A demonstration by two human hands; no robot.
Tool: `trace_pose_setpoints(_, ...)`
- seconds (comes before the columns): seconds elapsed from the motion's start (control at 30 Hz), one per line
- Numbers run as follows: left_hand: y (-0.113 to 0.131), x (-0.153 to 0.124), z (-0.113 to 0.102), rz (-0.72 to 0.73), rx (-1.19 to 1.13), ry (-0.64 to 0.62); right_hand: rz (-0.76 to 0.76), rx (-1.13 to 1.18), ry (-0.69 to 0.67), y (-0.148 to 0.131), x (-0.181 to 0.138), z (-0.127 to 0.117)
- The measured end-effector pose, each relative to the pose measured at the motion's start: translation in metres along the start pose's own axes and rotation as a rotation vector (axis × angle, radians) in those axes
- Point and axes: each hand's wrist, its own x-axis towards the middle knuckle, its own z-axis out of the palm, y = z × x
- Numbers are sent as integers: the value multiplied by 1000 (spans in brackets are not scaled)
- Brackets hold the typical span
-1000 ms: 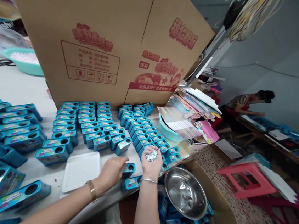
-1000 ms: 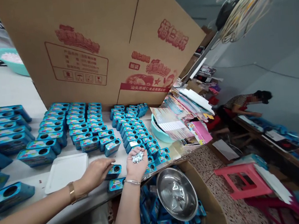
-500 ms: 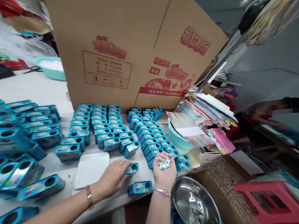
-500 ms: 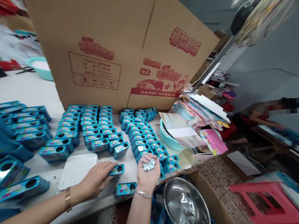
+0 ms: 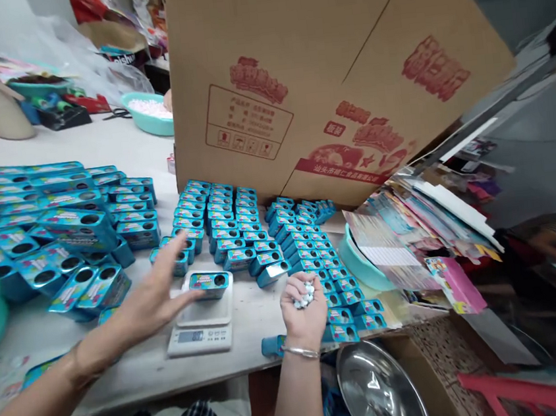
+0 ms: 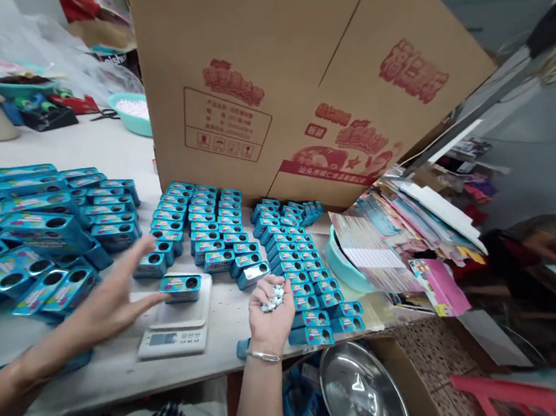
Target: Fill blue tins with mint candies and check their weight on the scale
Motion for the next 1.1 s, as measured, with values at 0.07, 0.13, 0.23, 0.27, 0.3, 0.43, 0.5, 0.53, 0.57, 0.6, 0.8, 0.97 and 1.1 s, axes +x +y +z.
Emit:
trace_pose_setpoints(0.07, 8, -2, -27, -112, -68, 301, 16, -19, 17, 9, 2, 2)
trace_pose_setpoints(0.13, 8, -5, -46, -211, -98, 438, 23, -55, 27, 17, 5, 3)
trace_pose_setpoints(0.23, -4, -15, -53, -306, -121, 359, 38, -131, 22, 27, 10, 3)
trace_pose_setpoints(0.27, -8, -19, -50, -325, -127, 315, 44, -146, 21, 30, 11, 4)
trace_pose_setpoints(0.3, -11, -21, -46, -336, -133, 279, 51, -150, 24, 33, 13, 4)
trace_pose_setpoints(0.43, -12, -26, -30, -334, -184, 211, 84, -112, 49, 43, 17, 8)
trace_pose_setpoints(0.5, -10, -26, -25, -327, -198, 176, 93, -106, 56, 46, 19, 9)
trace_pose_setpoints(0.53, -8, -26, -23, -318, -199, 160, 94, -107, 60, 48, 19, 9)
trace_pose_setpoints(0.57, -8, -26, -21, -304, -194, 144, 92, -110, 64, 49, 20, 9)
trace_pose_setpoints(0.6, -7, -26, -18, -283, -185, 126, 89, -113, 70, 51, 21, 9)
trace_pose_setpoints(0.8, -3, -19, 10, -55, -51, -45, 76, -133, 115, 68, 31, 8)
trace_pose_setpoints(0.97, -5, -7, 41, 1, 125, -178, 117, -155, 125, 81, 40, 12)
trace_pose_setpoints(1.1, -13, -5, 56, -127, 186, -244, 97, -82, 292, 84, 40, 8)
